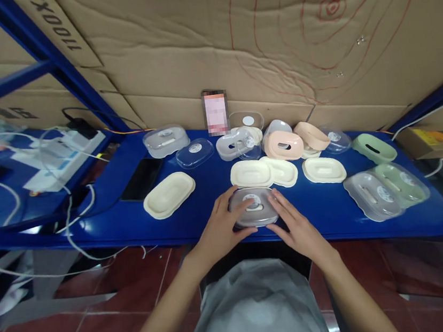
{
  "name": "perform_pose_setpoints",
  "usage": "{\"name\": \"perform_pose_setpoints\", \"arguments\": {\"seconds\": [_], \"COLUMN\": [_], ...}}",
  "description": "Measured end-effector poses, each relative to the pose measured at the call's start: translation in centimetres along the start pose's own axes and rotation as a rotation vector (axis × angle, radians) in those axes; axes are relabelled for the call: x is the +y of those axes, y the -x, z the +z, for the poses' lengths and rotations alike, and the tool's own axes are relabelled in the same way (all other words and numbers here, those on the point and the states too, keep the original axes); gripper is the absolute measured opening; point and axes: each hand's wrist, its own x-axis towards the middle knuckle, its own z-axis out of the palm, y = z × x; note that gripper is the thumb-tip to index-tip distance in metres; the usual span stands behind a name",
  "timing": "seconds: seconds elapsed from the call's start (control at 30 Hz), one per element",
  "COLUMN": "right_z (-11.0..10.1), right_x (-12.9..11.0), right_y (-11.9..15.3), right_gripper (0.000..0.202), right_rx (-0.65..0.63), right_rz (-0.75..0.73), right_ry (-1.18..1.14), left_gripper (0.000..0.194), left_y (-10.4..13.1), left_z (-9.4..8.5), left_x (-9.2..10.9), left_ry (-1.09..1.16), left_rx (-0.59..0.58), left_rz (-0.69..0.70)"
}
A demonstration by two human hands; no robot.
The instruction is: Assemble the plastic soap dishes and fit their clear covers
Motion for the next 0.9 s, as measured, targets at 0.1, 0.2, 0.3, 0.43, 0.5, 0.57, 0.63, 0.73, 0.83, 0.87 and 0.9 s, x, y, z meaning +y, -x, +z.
{"name": "perform_pose_setpoints", "arguments": {"seconds": [0.1, 0.2, 0.3, 0.43, 0.5, 0.57, 0.63, 0.73, 0.83, 0.87, 0.9], "right_z": [-0.7, -1.6, -0.5, 4.5, 7.0, 8.7, 9.3, 8.9, 8.0, 7.7, 7.5], "right_x": [0.2, 0.1, -0.8, -3.4, -4.7, -5.5, -5.7, -5.3, -4.9, -4.8, -4.8], "right_y": [-1.4, -5.7, -12.7, -21.5, -24.1, -25.0, -24.6, -22.6, -20.2, -19.4, -18.7], "right_gripper": [0.08, 0.08, 0.066, 0.058, 0.062, 0.067, 0.066, 0.062, 0.06, 0.06, 0.059], "right_rx": [-0.053, -0.096, -0.066, -0.187, -0.226, -0.24, -0.244, -0.238, -0.235, -0.235, -0.233], "right_rz": [-0.044, -0.149, -0.212, -0.201, -0.197, -0.194, -0.193, -0.206, -0.218, -0.219, -0.219], "right_ry": [-0.022, -0.08, -0.124, 0.145, 0.201, 0.212, 0.23, 0.258, 0.279, 0.284, 0.288], "left_gripper": [0.083, 0.074, 0.069, 0.07, 0.072, 0.072, 0.072, 0.073, 0.077, 0.078, 0.079], "left_y": [0.4, 1.1, 1.9, 2.7, 2.6, 1.9, 0.7, -1.8, -4.2, -4.8, -5.3], "left_z": [-0.6, -2.9, -6.8, -11.8, -13.2, -13.6, -13.3, -12.0, -10.3, -9.8, -9.3], "left_x": [-0.5, -1.5, -3.2, -7.2, -9.6, -11.7, -13.3, -14.8, -15.2, -15.3, -15.4], "left_ry": [0.007, -0.004, -0.121, -0.327, -0.377, -0.395, -0.408, -0.424, -0.386, -0.363, -0.345], "left_rx": [-0.001, 0.118, 0.341, 0.567, 0.574, 0.535, 0.493, 0.455, 0.406, 0.391, 0.38], "left_rz": [-0.031, -0.115, -0.235, -0.369, -0.4, -0.408, -0.407, -0.411, -0.43, -0.436, -0.442]}}
